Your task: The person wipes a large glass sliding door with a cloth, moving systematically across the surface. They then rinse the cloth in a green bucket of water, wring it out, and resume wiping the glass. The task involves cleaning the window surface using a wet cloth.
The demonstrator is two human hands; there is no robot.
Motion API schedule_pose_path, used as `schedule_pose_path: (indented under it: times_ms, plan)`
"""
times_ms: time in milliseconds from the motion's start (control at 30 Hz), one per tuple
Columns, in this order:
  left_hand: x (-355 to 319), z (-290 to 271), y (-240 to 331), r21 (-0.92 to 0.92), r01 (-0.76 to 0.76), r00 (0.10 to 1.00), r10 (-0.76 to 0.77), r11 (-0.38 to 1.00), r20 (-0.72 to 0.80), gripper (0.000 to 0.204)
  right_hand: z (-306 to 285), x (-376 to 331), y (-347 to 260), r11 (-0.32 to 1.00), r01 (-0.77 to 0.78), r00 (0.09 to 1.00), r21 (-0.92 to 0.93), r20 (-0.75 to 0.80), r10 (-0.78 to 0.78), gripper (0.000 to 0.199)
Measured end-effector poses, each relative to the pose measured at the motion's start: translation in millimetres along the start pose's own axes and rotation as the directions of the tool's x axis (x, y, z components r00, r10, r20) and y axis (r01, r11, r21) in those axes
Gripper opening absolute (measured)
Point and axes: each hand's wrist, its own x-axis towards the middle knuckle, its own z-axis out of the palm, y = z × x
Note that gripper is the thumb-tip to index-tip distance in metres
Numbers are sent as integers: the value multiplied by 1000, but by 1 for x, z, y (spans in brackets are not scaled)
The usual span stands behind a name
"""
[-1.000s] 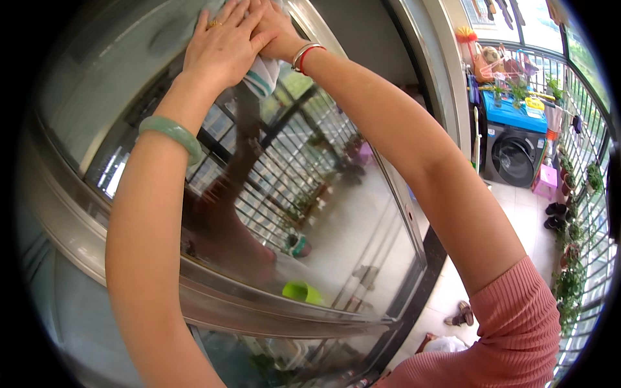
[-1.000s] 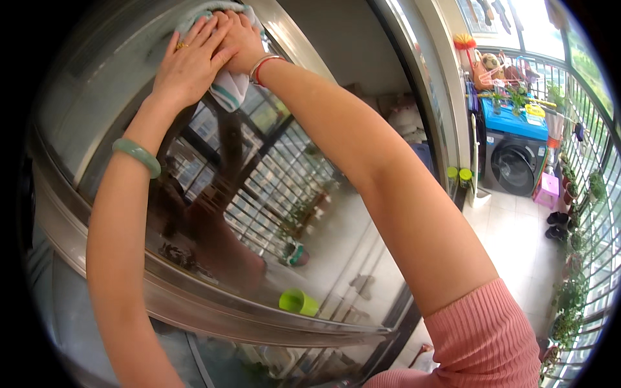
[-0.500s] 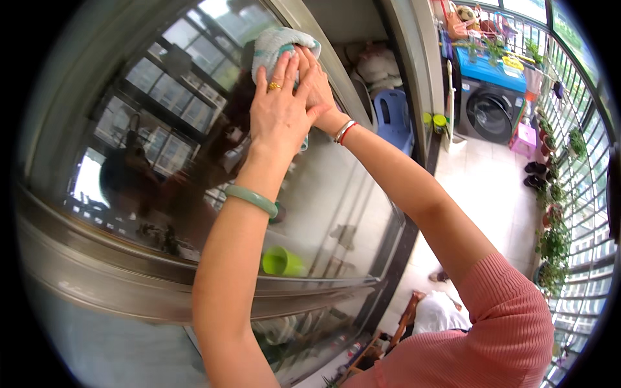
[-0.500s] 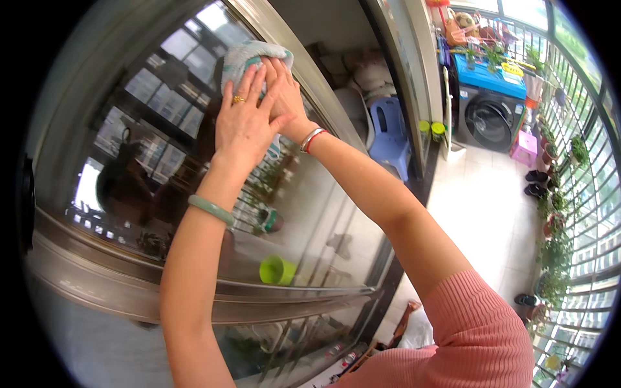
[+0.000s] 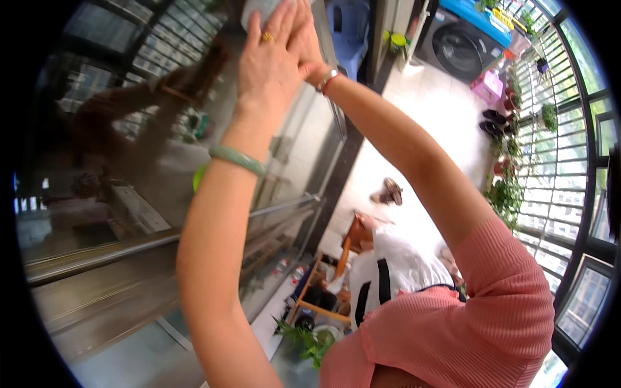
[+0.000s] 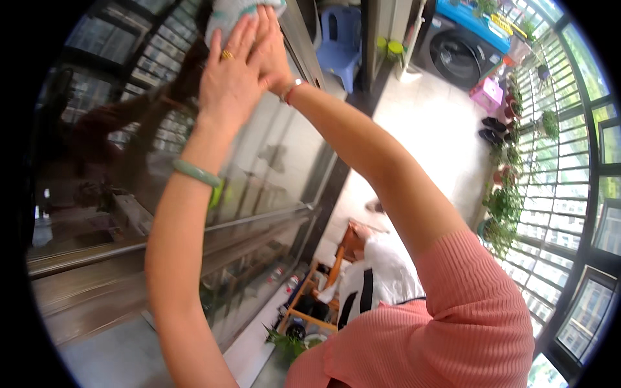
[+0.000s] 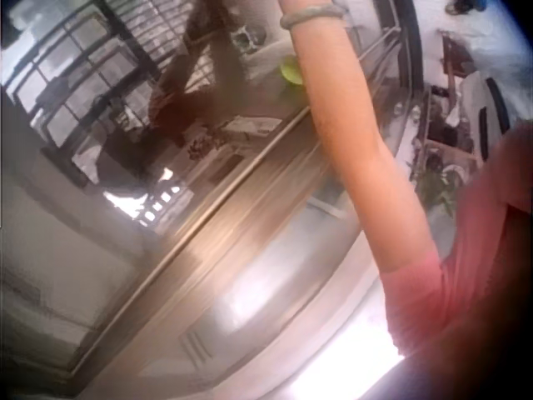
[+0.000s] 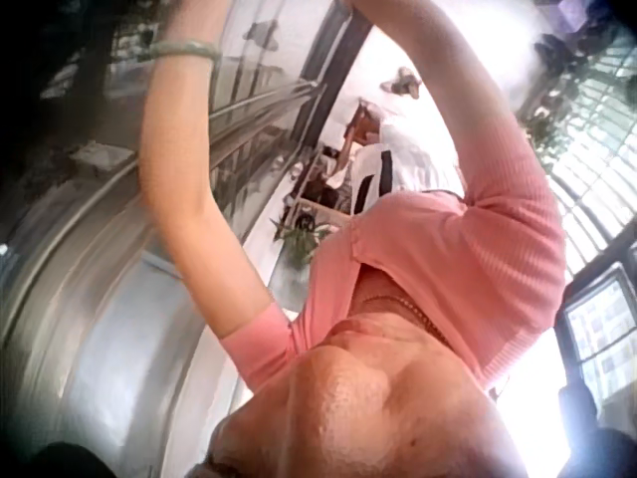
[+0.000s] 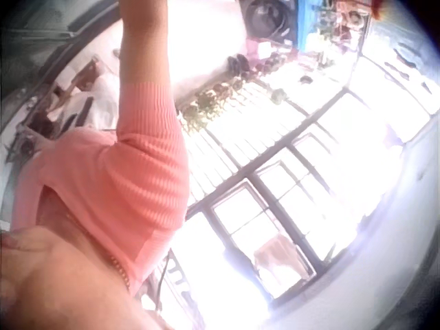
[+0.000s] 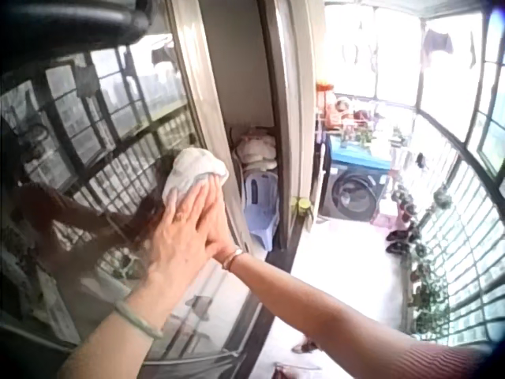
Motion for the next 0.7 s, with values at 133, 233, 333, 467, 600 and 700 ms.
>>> schedule_pose_path:
  times_ms: [133,233,333,467,600,700]
  plan:
    - [-23,50,13,-24,9,961,-15,1000,-275,80,0,-26,11,999,26,998,-21,64,-25,76]
    - [-34,54,16,-259,18,970,-79,966,-229,87,9,-33,19,1000,25,995,7,97,-26,77]
    - [-27,60,27,-216,5,946,-74,976,-315,87,2,-30,34,999,43,993,-4,106,-43,77]
    - [-38,79,50,-255,12,943,-96,967,-319,84,-3,-38,50,997,68,990,-29,126,-64,78]
    - [-49,79,50,-298,25,934,-128,954,-335,81,8,-42,48,996,85,987,14,135,-86,79]
    - [-48,86,51,-257,17,919,-117,966,-377,75,7,-42,55,994,105,984,7,146,-105,79]
